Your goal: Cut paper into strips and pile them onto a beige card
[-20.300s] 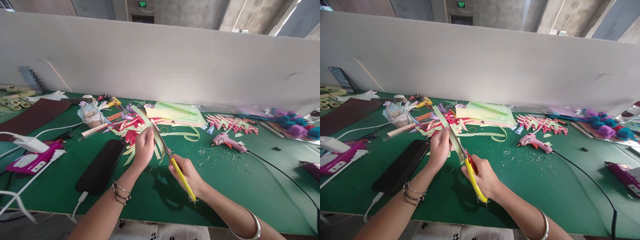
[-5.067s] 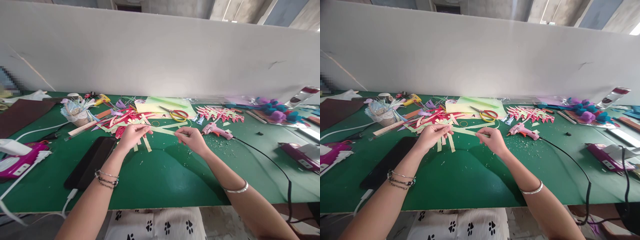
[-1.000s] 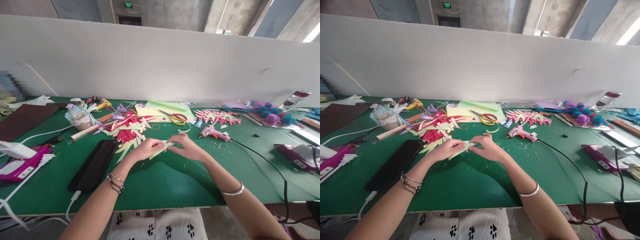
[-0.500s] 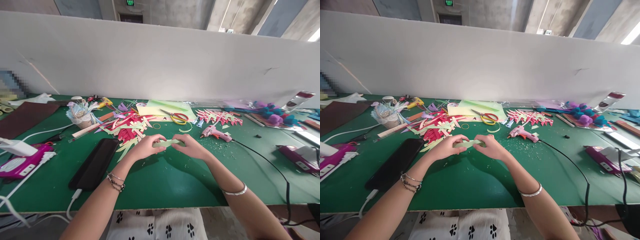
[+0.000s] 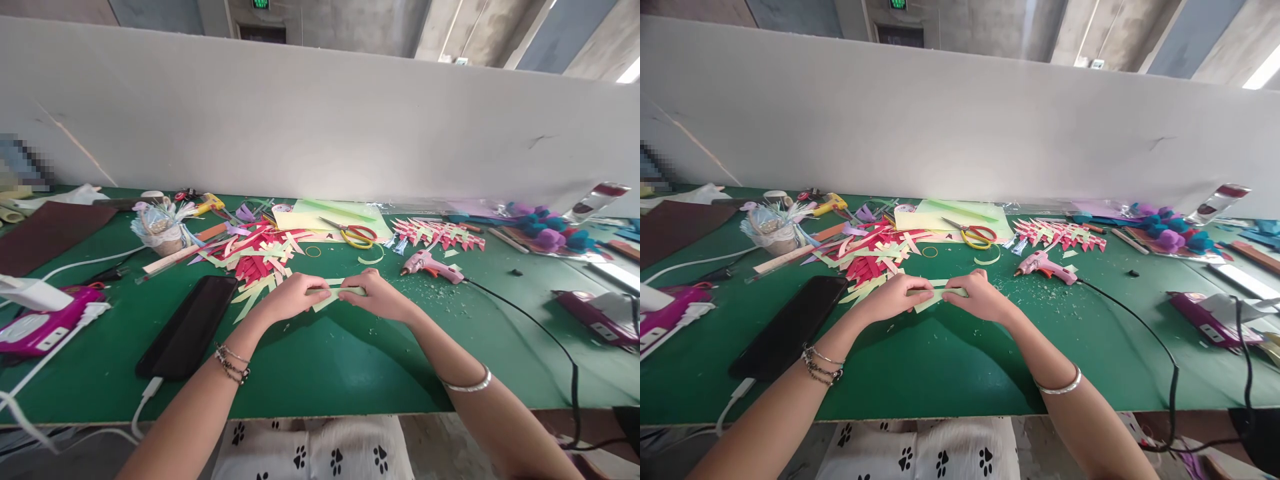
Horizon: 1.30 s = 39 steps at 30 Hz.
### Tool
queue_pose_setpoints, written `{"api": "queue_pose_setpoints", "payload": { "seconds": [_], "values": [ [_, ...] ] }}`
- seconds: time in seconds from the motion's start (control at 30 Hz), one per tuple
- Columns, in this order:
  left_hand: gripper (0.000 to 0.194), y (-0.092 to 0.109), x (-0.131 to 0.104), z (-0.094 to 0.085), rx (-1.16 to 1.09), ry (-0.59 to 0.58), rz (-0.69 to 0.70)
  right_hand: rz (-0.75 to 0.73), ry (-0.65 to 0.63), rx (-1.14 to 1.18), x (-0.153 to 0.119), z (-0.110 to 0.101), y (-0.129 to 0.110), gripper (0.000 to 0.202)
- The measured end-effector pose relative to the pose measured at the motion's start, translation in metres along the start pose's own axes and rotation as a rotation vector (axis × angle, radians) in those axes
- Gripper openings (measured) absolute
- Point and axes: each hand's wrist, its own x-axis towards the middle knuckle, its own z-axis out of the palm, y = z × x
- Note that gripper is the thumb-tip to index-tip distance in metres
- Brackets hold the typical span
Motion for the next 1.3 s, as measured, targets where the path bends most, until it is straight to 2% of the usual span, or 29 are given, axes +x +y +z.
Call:
{"api": "queue_pose_setpoints", "payload": {
  "seconds": [0.13, 0.27, 0.4, 0.57, 0.7, 0.83, 0.9, 1.07, 1.3],
  "values": [
    [0.044, 0.0, 0.0, 0.001, 0.022, 0.035, 0.004, 0.03, 0.086, 0.073, 0.0012, 0.0006, 0.0039, 0.028],
    [0.038, -0.0007, 0.0009, 0.0021, 0.017, 0.098, -0.017, 0.075, 0.11, 0.131, 0.0013, 0.0011, 0.0049, 0.035],
    [0.036, -0.0004, 0.0009, 0.001, -0.013, 0.077, 0.011, 0.05, 0.097, 0.065, 0.0011, 0.0011, 0.0056, 0.033],
    [0.036, -0.0019, 0.0009, -0.0003, -0.033, 0.132, 0.001, 0.06, 0.119, -0.011, 0.0014, 0.0012, 0.0068, 0.028],
    [0.033, -0.0009, 0.0013, 0.0006, -0.022, 0.145, 0.019, 0.04, 0.154, 0.014, 0.0014, 0.0022, 0.0047, 0.022],
    [0.034, -0.0004, 0.0015, 0.0017, -0.02, 0.101, 0.034, -0.024, 0.08, 0.109, 0.001, 0.0033, 0.0011, 0.022],
    [0.033, -0.0021, 0.0019, 0.0012, -0.032, 0.122, 0.02, -0.009, 0.057, 0.169, 0.0007, 0.0033, 0.0006, 0.025],
    [0.03, -0.006, 0.0031, -0.0033, -0.14, 0.201, -0.022, 0.096, 0.156, 0.216, 0.0002, 0.0018, 0.0029, 0.027],
    [0.028, -0.0063, 0.0048, -0.0048, -0.252, 0.202, -0.04, 0.114, 0.274, 0.156, 0.0015, 0.0033, 0.0051, 0.03]
  ]
}}
